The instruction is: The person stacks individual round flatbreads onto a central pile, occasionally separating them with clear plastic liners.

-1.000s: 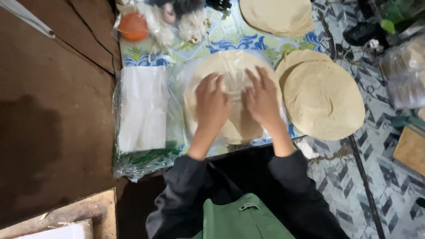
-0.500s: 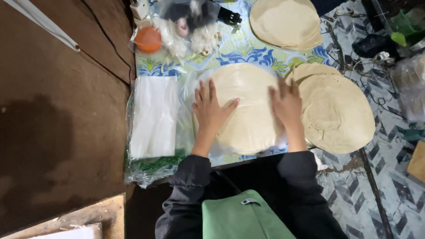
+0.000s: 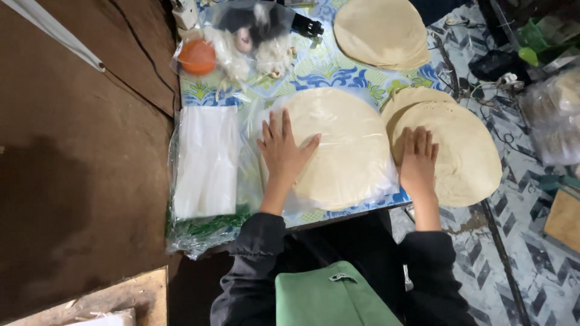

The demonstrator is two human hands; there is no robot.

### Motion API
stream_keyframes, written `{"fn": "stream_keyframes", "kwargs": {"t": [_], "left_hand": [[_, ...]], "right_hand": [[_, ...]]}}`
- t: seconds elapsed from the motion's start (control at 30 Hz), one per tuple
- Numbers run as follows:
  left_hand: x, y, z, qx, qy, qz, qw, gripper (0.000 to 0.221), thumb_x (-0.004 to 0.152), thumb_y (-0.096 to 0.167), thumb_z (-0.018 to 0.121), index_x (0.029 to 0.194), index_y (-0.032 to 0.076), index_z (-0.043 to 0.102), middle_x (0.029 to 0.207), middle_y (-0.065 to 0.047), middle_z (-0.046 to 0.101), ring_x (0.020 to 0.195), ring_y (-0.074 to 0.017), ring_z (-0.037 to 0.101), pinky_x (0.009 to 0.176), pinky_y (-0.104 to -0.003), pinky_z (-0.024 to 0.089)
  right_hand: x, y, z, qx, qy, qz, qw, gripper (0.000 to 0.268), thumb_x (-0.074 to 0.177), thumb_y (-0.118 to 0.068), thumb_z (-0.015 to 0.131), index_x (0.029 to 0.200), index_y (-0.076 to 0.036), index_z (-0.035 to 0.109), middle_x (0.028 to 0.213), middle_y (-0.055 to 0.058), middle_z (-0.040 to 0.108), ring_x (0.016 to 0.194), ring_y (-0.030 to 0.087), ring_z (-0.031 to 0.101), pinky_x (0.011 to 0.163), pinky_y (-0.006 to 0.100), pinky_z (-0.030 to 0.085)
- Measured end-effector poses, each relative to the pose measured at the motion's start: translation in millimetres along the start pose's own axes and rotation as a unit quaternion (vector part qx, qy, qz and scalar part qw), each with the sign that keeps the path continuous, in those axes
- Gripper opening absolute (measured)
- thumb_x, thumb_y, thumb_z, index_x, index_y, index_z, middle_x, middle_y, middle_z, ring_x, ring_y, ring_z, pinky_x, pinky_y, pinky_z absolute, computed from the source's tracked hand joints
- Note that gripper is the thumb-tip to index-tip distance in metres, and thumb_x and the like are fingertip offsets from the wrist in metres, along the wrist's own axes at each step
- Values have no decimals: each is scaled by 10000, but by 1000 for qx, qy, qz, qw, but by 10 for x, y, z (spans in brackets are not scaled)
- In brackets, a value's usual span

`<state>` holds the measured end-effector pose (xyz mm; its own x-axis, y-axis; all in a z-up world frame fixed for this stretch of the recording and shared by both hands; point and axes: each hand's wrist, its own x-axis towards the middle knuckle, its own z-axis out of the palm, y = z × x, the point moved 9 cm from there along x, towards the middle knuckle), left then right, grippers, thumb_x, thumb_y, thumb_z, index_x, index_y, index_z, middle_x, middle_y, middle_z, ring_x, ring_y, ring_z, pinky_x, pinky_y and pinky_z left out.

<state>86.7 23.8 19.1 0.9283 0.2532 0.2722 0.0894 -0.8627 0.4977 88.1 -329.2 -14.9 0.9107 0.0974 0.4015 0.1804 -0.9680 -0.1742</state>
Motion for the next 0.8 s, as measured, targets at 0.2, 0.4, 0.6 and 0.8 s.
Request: {"fn": "stream_keyframes", "kwargs": {"t": [0.2,0.4,0.6,0.8], "left_hand": [[-9,14,-26,3,9,9,1000,1040,776,731,709,1558,118,400,1591,-222,363,1446,-470,345,1065,-715,319],[-7,32,-43,9,15,14,1000,1031,777,735,702,1548,115,415,1582,-210,384,1433,-465,368,1069,-702,329],[-3,24,-42,4,8,10,1000,1028,786,737,695,1550,109,415,1575,-212,393,1431,-461,376,1080,-677,326],[-19,4,-18,-16,-17,24,999,1025,800,726,695,1564,113,396,1598,-208,371,1456,-446,344,1128,-663,276]], "right_hand": [[-95,-101,-257,56,-42,-1,998,723,800,-139,755,1490,-60,553,1568,242,469,1463,414,405,1187,495,341],[-106,179,-311,186,-34,57,980,404,890,-216,788,1270,-90,732,1414,170,646,1322,332,603,1060,407,497],[-140,173,-290,342,-16,77,936,282,906,-119,774,1185,-93,745,1403,128,689,1340,256,649,1089,342,510],[-124,71,-399,220,44,86,971,307,807,-34,764,1112,-47,727,1298,146,701,1176,313,675,984,365,524]]}}
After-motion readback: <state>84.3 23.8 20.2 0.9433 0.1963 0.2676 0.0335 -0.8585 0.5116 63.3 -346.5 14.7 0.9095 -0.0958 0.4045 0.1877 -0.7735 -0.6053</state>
